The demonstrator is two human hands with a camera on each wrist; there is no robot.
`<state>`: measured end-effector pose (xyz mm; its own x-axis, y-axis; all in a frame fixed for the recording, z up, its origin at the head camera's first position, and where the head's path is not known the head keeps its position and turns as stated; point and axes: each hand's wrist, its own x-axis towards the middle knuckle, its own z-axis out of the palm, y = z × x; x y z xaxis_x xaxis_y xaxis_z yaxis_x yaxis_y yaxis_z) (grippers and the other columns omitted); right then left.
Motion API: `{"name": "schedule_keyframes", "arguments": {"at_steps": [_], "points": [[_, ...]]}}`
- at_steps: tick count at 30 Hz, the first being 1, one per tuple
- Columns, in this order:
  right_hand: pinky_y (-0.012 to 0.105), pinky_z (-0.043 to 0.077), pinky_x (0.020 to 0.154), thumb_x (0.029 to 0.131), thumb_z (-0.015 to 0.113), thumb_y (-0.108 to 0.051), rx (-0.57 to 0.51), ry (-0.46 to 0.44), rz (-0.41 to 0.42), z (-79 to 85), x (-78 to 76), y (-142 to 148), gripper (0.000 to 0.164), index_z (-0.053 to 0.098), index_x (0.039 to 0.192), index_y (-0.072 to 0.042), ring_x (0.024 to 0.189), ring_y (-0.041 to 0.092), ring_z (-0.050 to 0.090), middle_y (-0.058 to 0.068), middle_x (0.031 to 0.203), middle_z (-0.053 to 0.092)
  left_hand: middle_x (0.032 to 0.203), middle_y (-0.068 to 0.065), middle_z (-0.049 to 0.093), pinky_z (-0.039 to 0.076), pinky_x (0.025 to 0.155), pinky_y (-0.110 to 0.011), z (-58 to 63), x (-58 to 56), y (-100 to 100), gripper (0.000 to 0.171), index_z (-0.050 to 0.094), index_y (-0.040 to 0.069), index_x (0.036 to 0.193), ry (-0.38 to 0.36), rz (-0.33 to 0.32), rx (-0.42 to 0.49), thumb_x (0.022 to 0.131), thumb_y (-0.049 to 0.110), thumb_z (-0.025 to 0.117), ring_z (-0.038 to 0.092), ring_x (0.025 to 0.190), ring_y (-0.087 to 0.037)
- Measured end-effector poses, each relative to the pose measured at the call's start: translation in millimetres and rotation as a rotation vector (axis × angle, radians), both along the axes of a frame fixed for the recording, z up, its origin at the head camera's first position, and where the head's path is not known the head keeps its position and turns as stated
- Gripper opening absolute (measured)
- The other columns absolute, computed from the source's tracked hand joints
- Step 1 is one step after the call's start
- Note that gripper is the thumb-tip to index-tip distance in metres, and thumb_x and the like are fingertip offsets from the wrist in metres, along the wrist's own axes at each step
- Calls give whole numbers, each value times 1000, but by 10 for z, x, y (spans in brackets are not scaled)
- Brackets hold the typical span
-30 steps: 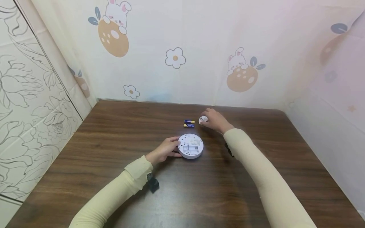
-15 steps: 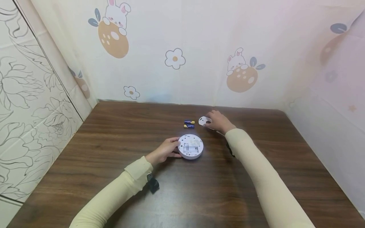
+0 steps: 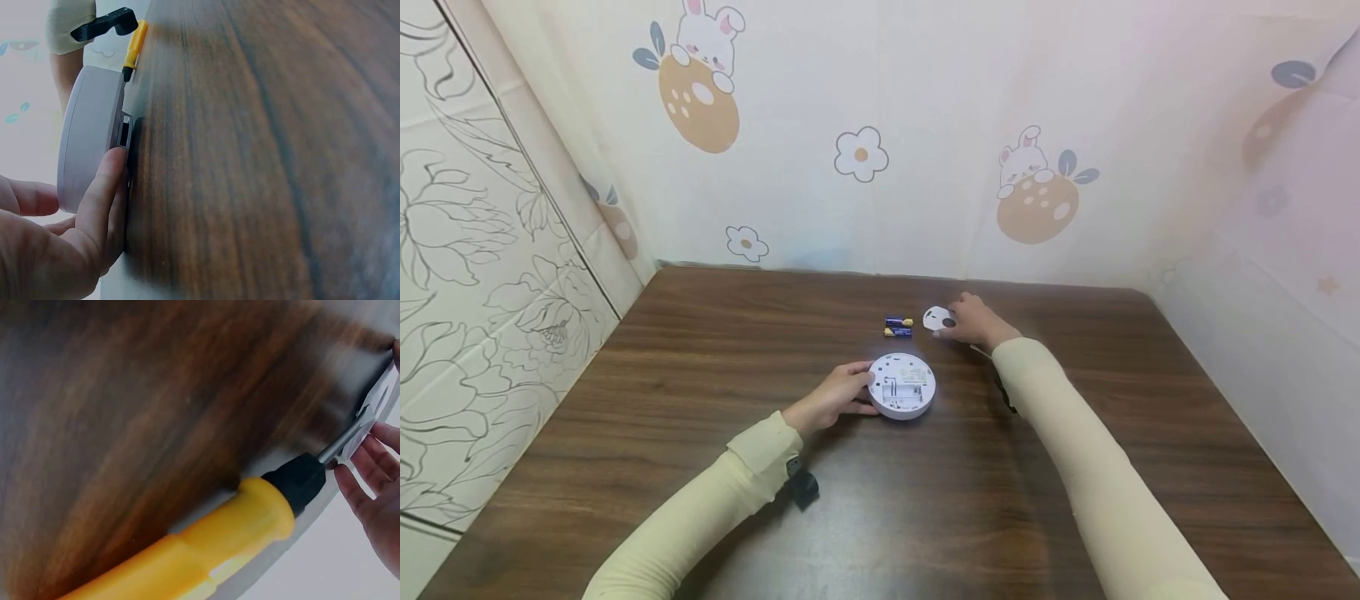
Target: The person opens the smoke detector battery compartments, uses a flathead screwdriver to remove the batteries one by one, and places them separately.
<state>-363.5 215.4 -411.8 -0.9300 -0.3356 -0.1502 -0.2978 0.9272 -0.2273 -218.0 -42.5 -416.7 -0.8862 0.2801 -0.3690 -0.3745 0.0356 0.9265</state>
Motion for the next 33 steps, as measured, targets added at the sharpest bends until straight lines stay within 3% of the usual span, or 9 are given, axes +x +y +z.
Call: {"name": "schedule_keyframes", "arguments": {"at_steps": [7, 13, 23, 33], "points": [[49, 42, 91, 84, 71, -37, -33, 25, 23, 23, 29, -9, 61, 57, 119, 12, 102, 36, 44, 24, 113, 48, 125, -22, 53, 58, 77, -39, -6, -3, -6, 44, 38, -2, 143, 0, -2, -3, 100, 8, 42, 59, 90, -25], [47, 44, 82, 81, 72, -41, -60, 57, 56, 35, 36, -4, 61, 61, 109, 13, 94, 34, 46, 21, 102, 51, 127, -22, 52, 58, 77, -38, 2, -4, -6, 44, 39, -1, 143, -9, 1, -8, 100, 8, 42, 59, 92, -26], [45, 42, 82, 86, 68, -37, 8, 59, 59, 0, 10, -5, 57, 60, 112, 13, 95, 32, 44, 20, 103, 49, 124, -21, 53, 58, 76, -38, 10, -4, -6, 44, 39, 0, 143, -13, 0, 0, 100, 8, 43, 59, 92, -26], [45, 43, 83, 83, 70, -37, -43, 85, 89, 21, 21, 37, 60, 59, 114, 13, 96, 32, 44, 20, 103, 49, 124, -24, 52, 58, 77, -38, 19, 14, -52, 46, 37, -1, 143, -22, -21, -6, 99, 6, 45, 61, 96, -30]]}}
